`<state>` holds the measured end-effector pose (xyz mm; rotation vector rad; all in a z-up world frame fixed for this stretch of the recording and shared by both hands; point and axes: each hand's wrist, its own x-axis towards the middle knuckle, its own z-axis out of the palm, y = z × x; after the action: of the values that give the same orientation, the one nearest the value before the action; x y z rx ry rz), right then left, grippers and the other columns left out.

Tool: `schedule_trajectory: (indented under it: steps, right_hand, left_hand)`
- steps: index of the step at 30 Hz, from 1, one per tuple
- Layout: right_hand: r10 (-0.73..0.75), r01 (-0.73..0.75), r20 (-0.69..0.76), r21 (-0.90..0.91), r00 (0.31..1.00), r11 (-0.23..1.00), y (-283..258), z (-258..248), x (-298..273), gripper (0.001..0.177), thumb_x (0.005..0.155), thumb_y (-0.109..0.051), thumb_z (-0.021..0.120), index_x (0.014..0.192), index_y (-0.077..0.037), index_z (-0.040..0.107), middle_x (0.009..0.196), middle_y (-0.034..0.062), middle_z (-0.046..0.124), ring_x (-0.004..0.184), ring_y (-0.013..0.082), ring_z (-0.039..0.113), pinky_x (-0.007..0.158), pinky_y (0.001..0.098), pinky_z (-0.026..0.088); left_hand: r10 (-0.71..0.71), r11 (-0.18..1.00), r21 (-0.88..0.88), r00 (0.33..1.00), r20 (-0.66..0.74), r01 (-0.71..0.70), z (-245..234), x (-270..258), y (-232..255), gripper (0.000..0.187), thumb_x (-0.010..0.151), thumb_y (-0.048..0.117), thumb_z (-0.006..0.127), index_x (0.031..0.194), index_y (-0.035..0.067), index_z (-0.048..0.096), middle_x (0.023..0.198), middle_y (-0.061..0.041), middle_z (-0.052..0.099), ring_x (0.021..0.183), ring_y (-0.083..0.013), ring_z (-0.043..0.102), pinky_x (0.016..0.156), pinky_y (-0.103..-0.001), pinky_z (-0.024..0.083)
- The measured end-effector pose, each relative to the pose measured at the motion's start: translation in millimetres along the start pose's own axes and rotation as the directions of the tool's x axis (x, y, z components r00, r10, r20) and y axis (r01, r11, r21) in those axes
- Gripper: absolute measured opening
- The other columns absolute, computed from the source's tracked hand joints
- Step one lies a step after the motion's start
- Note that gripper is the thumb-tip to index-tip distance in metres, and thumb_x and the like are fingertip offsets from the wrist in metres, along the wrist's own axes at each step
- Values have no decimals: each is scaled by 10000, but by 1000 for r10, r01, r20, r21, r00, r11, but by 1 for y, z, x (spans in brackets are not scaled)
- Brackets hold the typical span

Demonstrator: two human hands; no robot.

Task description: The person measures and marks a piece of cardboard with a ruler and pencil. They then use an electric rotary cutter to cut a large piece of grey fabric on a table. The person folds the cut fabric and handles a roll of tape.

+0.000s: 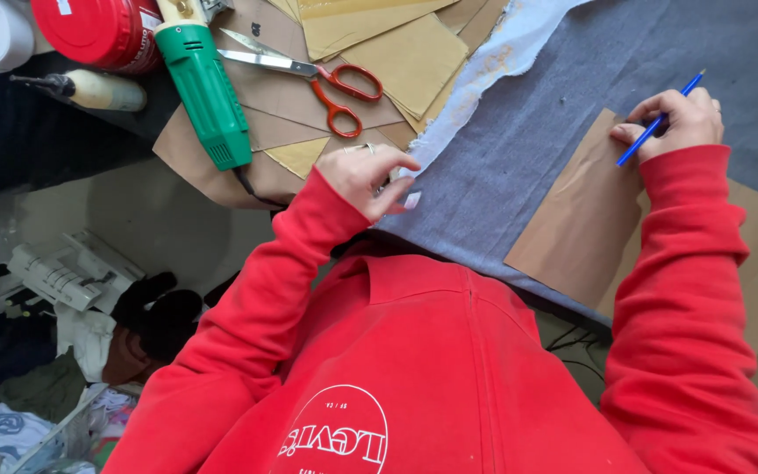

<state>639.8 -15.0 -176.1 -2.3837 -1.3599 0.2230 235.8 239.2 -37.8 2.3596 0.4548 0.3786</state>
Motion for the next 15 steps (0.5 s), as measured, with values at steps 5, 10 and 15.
schedule_trajectory:
  steps: [5, 10, 15]
  right_hand:
    - [82, -84, 33, 68, 996, 994, -1, 0, 1, 312, 898, -147, 944, 898, -63, 643, 871, 95, 647, 870, 230, 606, 802, 361, 522]
    - [133, -123, 19, 513, 991, 849, -37, 16, 22, 288, 1013, -20, 862, 927, -38, 589, 878, 40, 684, 791, 85, 650, 709, 230, 537]
    - [99, -36, -156, 362, 983, 931, -98, 39, 67, 264, 851, 35, 906, 929, -30, 661, 805, 55, 689, 725, 133, 678, 672, 288, 566]
  left_hand:
    - [54, 998, -22, 990, 133, -51, 35, -32, -7, 177, 857, 68, 683, 970, 201, 700, 868, -26, 626, 751, -242, 662, 599, -409, 501]
    - [52, 999, 3, 976, 214, -54, 60, -41, -1, 282, 845, 2, 630, 1000, 232, 678, 950, -8, 607, 787, -237, 679, 606, -408, 510]
    - [134, 990, 11, 967, 219, -139, 85, -40, 6, 412, 853, -14, 584, 1195, 189, 690, 1294, -19, 607, 746, -256, 697, 618, -407, 540]
